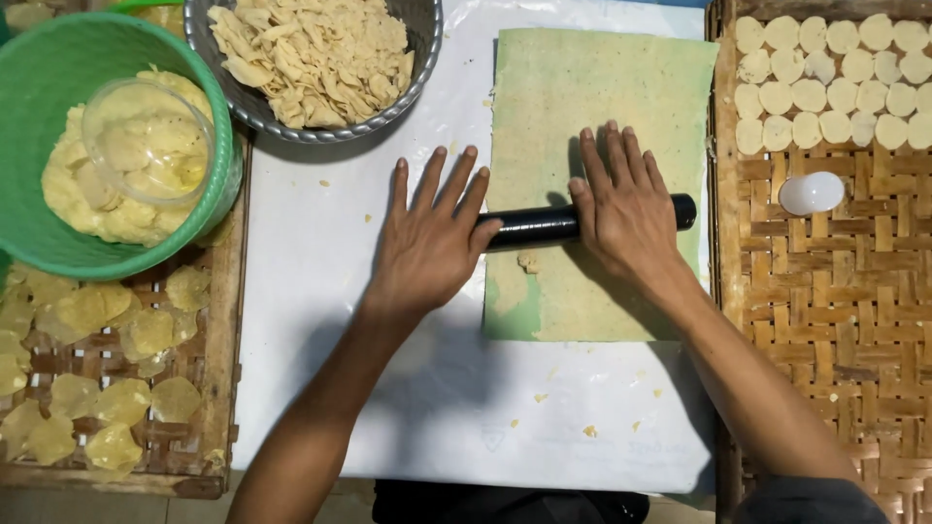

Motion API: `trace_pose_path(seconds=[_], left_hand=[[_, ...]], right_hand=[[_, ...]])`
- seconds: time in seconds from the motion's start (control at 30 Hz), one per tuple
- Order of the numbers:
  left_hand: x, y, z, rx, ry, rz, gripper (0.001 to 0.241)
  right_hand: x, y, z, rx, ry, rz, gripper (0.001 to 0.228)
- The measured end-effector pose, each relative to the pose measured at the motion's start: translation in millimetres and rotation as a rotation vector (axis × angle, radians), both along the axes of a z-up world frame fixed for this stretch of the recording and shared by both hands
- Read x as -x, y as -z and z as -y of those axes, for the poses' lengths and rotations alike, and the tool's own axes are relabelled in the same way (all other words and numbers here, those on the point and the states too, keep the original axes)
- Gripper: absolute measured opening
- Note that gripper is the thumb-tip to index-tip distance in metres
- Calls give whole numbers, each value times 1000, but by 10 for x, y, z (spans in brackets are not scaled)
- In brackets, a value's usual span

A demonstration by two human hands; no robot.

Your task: Preparing dough by rolling it thin with a rolling pin and cutting it into circular pieces using a small round mold.

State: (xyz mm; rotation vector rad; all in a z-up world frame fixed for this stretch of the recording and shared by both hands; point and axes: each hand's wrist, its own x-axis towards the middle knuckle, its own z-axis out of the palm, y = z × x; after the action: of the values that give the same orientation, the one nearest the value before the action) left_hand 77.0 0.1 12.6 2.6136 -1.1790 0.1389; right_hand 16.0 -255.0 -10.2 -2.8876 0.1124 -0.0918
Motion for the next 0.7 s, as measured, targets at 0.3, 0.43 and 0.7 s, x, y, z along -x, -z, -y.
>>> trace_pose_path(seconds=[0.3,0.43,0.7], left_hand=[[243,-39,-64,-85,13,-104,64],[49,-231,97,-19,-3,-32,67],[123,59,-32,86,152,-30,55]], right_hand=[[301,-213,-123,-76,13,-116,74],[33,-427,-44,-188,94,-126,79],[128,-218,-67,-62,34,60,67]])
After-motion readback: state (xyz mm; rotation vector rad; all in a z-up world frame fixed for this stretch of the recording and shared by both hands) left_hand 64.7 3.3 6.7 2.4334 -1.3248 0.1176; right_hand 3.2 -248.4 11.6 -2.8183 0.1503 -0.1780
